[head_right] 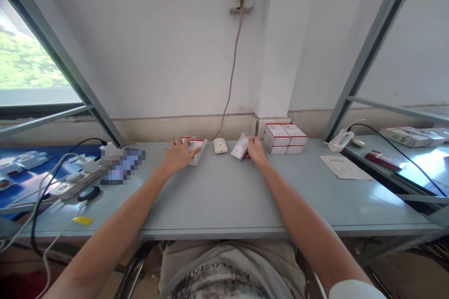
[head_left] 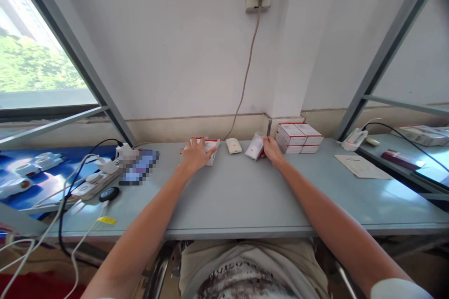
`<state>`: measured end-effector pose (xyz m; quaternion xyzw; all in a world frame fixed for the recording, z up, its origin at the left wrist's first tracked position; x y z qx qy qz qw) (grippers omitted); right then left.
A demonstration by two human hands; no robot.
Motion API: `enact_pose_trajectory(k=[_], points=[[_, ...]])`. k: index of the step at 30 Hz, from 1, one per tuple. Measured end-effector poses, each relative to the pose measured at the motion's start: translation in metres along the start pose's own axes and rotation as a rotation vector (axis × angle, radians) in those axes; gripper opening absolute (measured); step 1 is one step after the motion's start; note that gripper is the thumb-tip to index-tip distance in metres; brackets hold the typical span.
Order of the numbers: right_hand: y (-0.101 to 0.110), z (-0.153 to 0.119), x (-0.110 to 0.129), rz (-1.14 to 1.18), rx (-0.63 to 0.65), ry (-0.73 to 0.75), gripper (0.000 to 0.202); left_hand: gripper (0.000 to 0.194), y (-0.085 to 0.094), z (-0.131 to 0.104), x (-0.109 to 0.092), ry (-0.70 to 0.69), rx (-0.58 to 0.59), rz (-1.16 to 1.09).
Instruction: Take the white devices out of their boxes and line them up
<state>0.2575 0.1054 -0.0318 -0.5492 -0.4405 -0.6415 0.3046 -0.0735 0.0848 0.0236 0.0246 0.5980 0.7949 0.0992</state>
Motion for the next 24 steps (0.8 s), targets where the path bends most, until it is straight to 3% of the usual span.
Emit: enact_pose_trajectory(k=[2,5,11,14,24], points=[[0.000,0.001,0.000,-0.005,0.005,-0.002,0.019,0.069,0.004,0.001,0.005,-0.004,0.013,-0.022],[0.000,0.003,-0.001,-0.009,0.018,-0.007,0.019,0.068,0.012,0.004,0.020,-0.080,0.133,-0.057],[0.000,0.009,-0.006,-0.006,0.046,-0.020,0.021,0.100,0.020,0.011,0.048,-0.249,0.234,-0.106],[0.000,0.010,-0.007,-0.005,0.056,-0.024,0.021,0.107,0.016,0.013,0.051,-0.258,0.268,-0.070],[-0.001,0.011,-0.008,-0.004,0.077,-0.020,0.022,0.092,0.011,0.016,0.048,-0.211,0.256,-0.003]])
Point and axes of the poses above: each hand's wrist, its own z-axis towards the middle knuckle, its own y-axis out of the back of the hand, x = y × z, the point moved 4 cm from there along z, towards the middle knuckle, and after that the axes turned 5 degrees about -y, right-handed, at the moved point
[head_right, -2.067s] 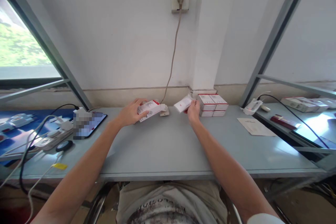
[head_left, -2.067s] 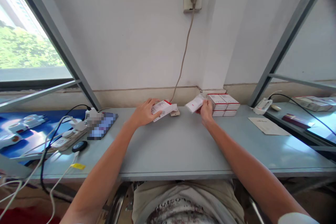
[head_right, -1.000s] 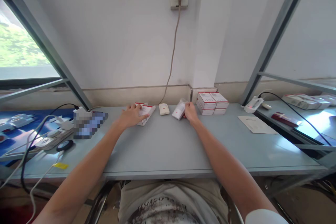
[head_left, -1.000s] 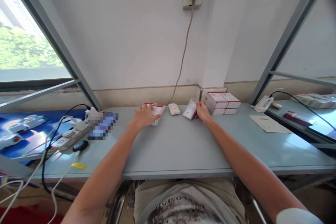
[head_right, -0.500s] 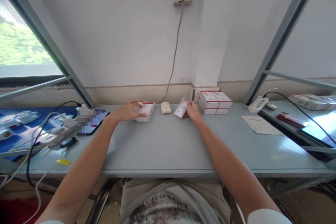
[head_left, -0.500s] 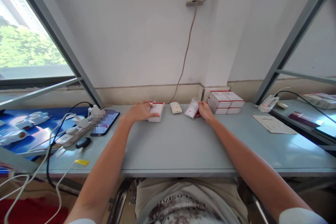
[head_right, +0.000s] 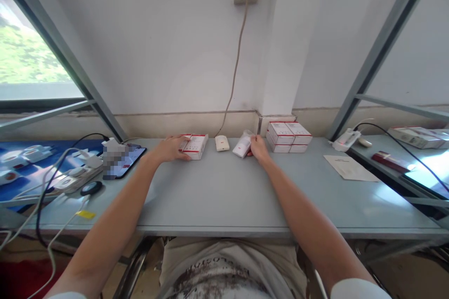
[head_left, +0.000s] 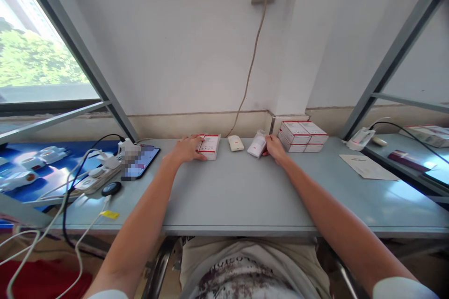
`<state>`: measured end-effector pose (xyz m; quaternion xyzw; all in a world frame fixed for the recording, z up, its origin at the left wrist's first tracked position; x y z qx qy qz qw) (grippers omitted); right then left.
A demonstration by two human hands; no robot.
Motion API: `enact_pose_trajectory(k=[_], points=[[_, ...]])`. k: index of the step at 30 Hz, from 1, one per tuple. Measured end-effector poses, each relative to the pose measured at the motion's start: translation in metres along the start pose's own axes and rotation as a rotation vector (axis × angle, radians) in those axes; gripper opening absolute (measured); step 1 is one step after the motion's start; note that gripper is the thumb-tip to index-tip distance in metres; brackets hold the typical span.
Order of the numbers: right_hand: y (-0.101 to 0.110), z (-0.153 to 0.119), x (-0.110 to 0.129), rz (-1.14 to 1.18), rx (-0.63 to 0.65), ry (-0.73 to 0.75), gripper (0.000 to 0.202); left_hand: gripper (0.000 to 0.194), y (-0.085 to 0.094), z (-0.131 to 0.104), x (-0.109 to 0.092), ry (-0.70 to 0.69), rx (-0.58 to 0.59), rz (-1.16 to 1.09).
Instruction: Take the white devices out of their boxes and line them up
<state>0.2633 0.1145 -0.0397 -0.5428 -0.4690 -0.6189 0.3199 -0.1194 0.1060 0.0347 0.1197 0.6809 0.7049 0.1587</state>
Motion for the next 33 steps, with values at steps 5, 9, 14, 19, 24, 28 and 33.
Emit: enact_pose_trajectory(k=[5,9,14,19,24,28,33], points=[[0.001,-0.001,0.001,-0.005,0.000,-0.003,0.022,0.086,-0.003,0.004,0.000,0.013,-0.012,0.052],[0.001,-0.002,0.002,0.009,0.008,-0.008,0.021,0.090,-0.004,0.003,0.001,-0.018,-0.037,0.020],[0.000,-0.004,0.004,0.035,0.026,-0.012,0.021,0.090,-0.007,0.002,0.005,-0.072,-0.020,-0.011],[0.001,-0.003,0.004,0.048,0.042,-0.012,0.020,0.085,-0.009,0.008,0.010,-0.087,-0.048,-0.031],[0.001,-0.005,0.006,0.050,0.052,-0.009,0.018,0.084,-0.010,0.009,0.010,-0.085,-0.041,-0.009],[0.001,-0.006,0.007,0.050,0.062,-0.011,0.018,0.083,-0.010,0.007,0.009,-0.077,-0.027,0.006],[0.001,-0.005,0.005,0.053,0.065,-0.011,0.019,0.082,-0.010,0.006,0.009,-0.073,-0.036,-0.002]])
Point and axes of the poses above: each hand's wrist, its own z-axis towards the middle knuckle, its own y-axis out of the back of the hand, x = y × z, the point moved 4 cm from there along z, towards the middle knuckle, and after that the axes turned 5 degrees about -y, right-handed, at the moved point
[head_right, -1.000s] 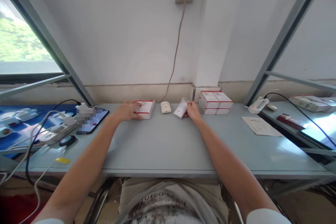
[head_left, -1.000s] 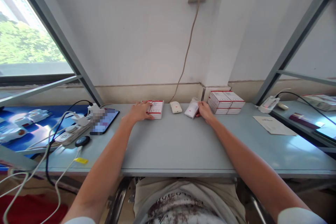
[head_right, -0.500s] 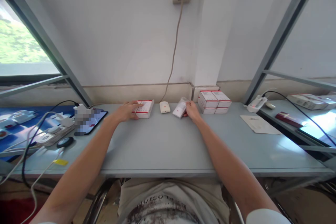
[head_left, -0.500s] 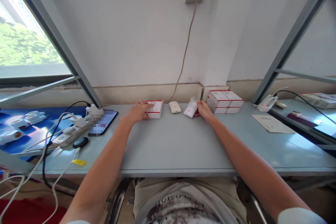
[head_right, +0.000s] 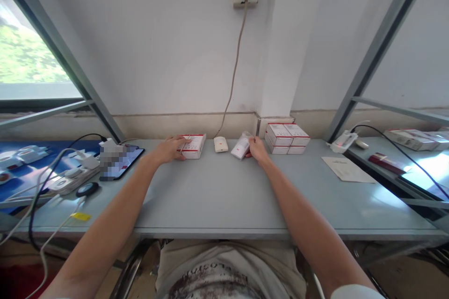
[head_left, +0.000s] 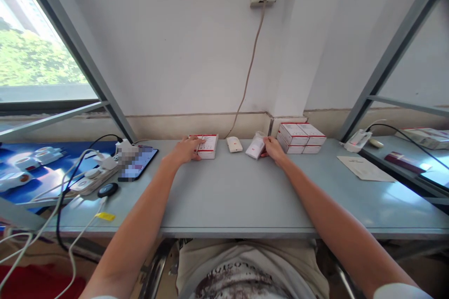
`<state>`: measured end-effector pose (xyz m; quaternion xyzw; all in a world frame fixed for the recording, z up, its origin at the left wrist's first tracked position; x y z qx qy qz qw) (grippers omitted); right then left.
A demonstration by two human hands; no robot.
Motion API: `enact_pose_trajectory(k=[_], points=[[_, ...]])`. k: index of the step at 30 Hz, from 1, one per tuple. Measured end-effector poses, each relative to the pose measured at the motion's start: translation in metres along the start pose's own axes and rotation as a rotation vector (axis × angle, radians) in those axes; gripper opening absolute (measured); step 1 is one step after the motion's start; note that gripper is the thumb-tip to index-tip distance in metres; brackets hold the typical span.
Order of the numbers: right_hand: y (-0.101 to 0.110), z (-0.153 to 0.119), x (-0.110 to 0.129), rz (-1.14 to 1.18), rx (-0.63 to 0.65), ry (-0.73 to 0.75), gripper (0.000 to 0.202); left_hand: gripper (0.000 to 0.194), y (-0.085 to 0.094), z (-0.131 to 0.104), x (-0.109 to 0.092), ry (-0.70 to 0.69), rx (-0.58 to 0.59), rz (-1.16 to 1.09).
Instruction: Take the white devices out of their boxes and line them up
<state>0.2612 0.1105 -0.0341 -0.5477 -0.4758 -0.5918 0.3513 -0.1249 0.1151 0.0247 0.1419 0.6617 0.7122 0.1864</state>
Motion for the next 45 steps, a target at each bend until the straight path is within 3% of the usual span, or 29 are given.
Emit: enact_pose_trajectory(k=[9,13,15,19,22,26,30,34,39,45], points=[[0.000,-0.005,0.004,0.007,-0.005,0.002,0.022,0.082,0.001,-0.001,-0.002,0.008,-0.009,-0.022],[0.000,-0.007,0.006,-0.002,-0.011,-0.008,0.018,0.094,0.006,-0.003,-0.009,0.005,-0.041,-0.008],[0.001,-0.008,0.007,0.002,-0.021,-0.011,0.016,0.094,0.013,-0.003,-0.021,-0.047,-0.147,-0.018],[0.001,-0.011,0.009,0.009,-0.047,0.003,0.013,0.063,0.027,-0.007,-0.062,-0.228,-0.480,-0.088],[0.000,-0.013,0.013,0.003,-0.064,0.040,0.013,0.050,0.022,-0.010,-0.095,-0.332,-0.572,-0.130],[-0.005,-0.023,0.024,0.009,-0.070,0.129,0.018,0.045,0.006,-0.013,-0.131,-0.511,-0.587,-0.221],[-0.017,-0.042,0.038,0.078,-0.016,0.222,0.020,0.058,-0.010,-0.012,-0.147,-0.527,-0.539,-0.334],[-0.036,-0.064,0.045,0.154,0.112,0.259,0.020,0.074,-0.015,-0.012,-0.150,-0.438,-0.537,-0.443],[-0.055,-0.080,0.045,0.218,0.202,0.241,0.027,0.065,-0.016,-0.011,-0.148,-0.378,-0.523,-0.500],[-0.046,-0.070,0.048,0.173,0.153,0.357,0.039,0.065,-0.017,-0.009,-0.141,-0.397,-0.499,-0.445]])
Point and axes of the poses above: each hand's wrist, its own z-axis towards the middle knuckle, its own y-axis out of the back of the hand, x = y × z, the point moved 4 cm from there along z, towards the middle knuckle, and after that the axes turned 5 degrees about -y, right-handed, at the moved point
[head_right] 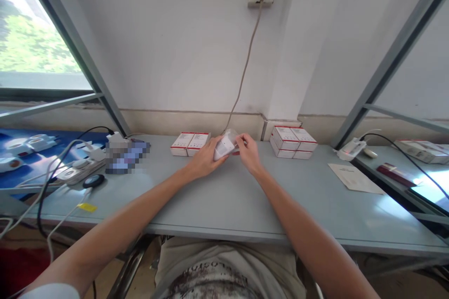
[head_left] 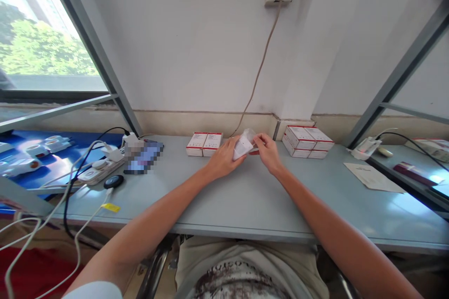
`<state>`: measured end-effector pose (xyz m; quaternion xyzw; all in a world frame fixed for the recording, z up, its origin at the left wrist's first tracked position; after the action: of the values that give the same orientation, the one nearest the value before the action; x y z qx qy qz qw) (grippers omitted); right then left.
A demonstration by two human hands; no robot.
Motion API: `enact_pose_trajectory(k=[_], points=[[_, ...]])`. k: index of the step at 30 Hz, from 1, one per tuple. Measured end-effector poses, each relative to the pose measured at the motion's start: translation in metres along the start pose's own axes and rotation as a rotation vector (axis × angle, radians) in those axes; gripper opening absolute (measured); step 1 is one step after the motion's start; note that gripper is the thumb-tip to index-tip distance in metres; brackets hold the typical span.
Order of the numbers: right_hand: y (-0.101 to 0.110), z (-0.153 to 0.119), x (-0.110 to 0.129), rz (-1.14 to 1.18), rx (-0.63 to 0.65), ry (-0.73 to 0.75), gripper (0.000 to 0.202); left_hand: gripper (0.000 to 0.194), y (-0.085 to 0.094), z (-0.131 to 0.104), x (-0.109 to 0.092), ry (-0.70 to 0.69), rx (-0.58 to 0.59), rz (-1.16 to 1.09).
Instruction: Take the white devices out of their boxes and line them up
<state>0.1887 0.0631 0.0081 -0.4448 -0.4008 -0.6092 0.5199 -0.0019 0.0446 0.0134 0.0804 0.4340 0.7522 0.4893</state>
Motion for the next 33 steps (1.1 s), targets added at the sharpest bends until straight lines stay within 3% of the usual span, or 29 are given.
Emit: enact_pose_trajectory(k=[3,8,13,17,27,33], points=[[0.011,0.006,0.001,-0.005,-0.048,0.060,0.042,0.066,0.005,0.000,0.001,-0.047,-0.016,0.075],[0.013,0.010,-0.001,0.056,0.021,0.062,0.035,0.069,0.011,0.000,0.003,-0.052,-0.027,0.125],[0.019,0.014,-0.002,-0.048,-0.042,0.105,0.032,0.071,0.014,0.000,0.006,-0.080,-0.010,0.185],[0.021,0.016,-0.008,-0.033,0.040,0.062,0.019,0.072,0.015,0.001,0.004,-0.150,0.018,0.231],[0.019,0.007,0.004,-0.119,0.223,-0.035,0.034,0.074,0.020,0.000,-0.001,-0.208,0.002,0.380],[0.019,0.004,0.013,-0.042,0.294,-0.046,0.042,0.075,0.024,0.001,-0.005,-0.206,-0.055,0.438]])
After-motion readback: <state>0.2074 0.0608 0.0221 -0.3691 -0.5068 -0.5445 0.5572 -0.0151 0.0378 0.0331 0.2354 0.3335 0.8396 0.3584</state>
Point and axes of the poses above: each hand's wrist, its own z-axis towards the middle knuckle, its own y-axis out of the back of the hand, x = y × z, the point moved 4 cm from there along z, towards the middle knuckle, and after that the axes turned 5 degrees about -y, right-handed, at the moved point
